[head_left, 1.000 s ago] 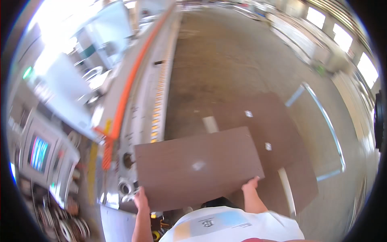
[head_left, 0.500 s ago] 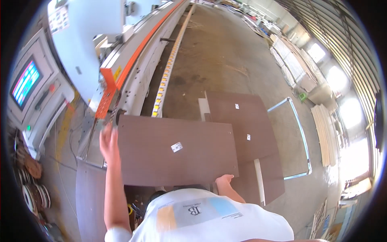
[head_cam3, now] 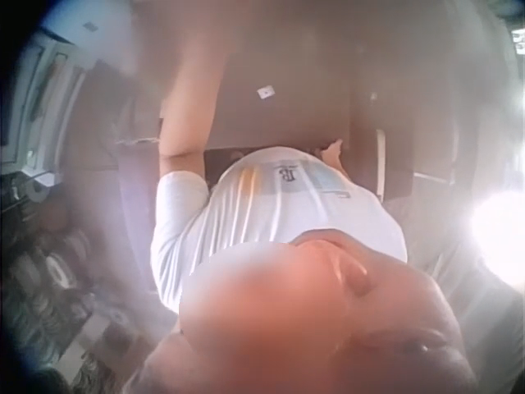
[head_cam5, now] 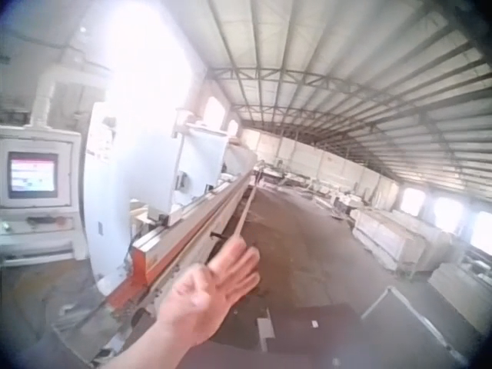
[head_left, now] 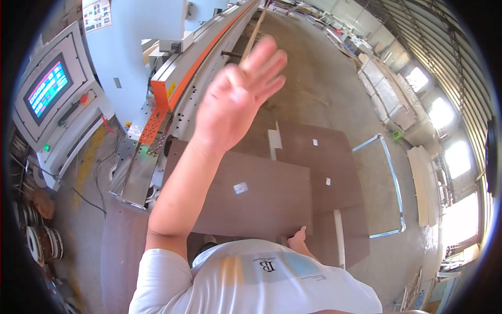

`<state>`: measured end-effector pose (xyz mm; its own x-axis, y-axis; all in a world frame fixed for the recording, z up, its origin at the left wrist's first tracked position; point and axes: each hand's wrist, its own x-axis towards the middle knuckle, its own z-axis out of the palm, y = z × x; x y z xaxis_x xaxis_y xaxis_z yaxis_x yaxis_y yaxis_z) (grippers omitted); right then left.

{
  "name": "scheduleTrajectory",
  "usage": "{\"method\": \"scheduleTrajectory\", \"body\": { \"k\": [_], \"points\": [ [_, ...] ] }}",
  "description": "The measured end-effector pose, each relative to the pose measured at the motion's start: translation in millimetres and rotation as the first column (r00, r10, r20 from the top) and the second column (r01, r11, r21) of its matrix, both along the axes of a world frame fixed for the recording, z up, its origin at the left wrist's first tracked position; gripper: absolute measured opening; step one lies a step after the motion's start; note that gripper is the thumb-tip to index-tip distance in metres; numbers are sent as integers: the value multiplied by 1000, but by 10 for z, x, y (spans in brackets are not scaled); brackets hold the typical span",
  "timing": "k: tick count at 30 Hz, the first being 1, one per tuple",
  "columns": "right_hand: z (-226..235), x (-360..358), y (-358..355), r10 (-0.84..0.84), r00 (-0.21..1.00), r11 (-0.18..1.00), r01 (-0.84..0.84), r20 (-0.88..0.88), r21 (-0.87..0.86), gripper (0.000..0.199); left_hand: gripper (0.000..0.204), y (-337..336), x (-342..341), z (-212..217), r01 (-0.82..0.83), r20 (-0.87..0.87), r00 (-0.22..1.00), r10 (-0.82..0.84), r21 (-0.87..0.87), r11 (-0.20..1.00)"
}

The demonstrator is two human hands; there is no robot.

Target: The person places several wood boards onto the input of an edge-banding machine, aligning each board and using a blower to clear the surface before the machine processes them.

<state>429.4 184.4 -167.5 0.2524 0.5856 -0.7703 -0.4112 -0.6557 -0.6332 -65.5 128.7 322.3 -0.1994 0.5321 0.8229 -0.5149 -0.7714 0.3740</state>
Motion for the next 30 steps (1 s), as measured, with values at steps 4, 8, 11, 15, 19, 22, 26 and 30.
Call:
{"method": "scheduleTrajectory", "body": {
  "k": [4,8,11,15,19,22,26,30],
  "points": [
    [-4,165,-3,72,994,995,-66,-87,68,71,12,-275,55,-1484,-662,-650,703,289,-448,601],
    [58,223,-37,53,988,998,-48,-143,43,73,45,-963,212,-2975,-974,-993,87,-76,-101,205],
    [125,113,-125,123,986,992,-118,-108,51,74,57,-1559,402,-3568,-992,-966,-32,-256,0,127],
    [296,-164,-401,133,975,991,-135,-177,1,65,60,-1988,412,-3824,-994,-973,-95,-212,83,67],
    [626,-420,-738,194,904,947,-274,-380,-166,69,58,-2081,181,-3879,-992,-984,-100,-149,111,-67],
    [781,-609,-886,268,858,943,-326,-439,-60,64,58,-2066,-24,-3905,-976,-973,-110,-205,144,-162],
    [817,-818,-762,362,797,891,-449,-483,-73,56,60,-2084,-263,-3908,-965,-957,-117,-267,173,-197],
    [718,-936,-560,418,738,803,-572,-530,-164,41,60,-2121,-480,-3897,-952,-952,-117,-282,189,-241]
  ]
}}
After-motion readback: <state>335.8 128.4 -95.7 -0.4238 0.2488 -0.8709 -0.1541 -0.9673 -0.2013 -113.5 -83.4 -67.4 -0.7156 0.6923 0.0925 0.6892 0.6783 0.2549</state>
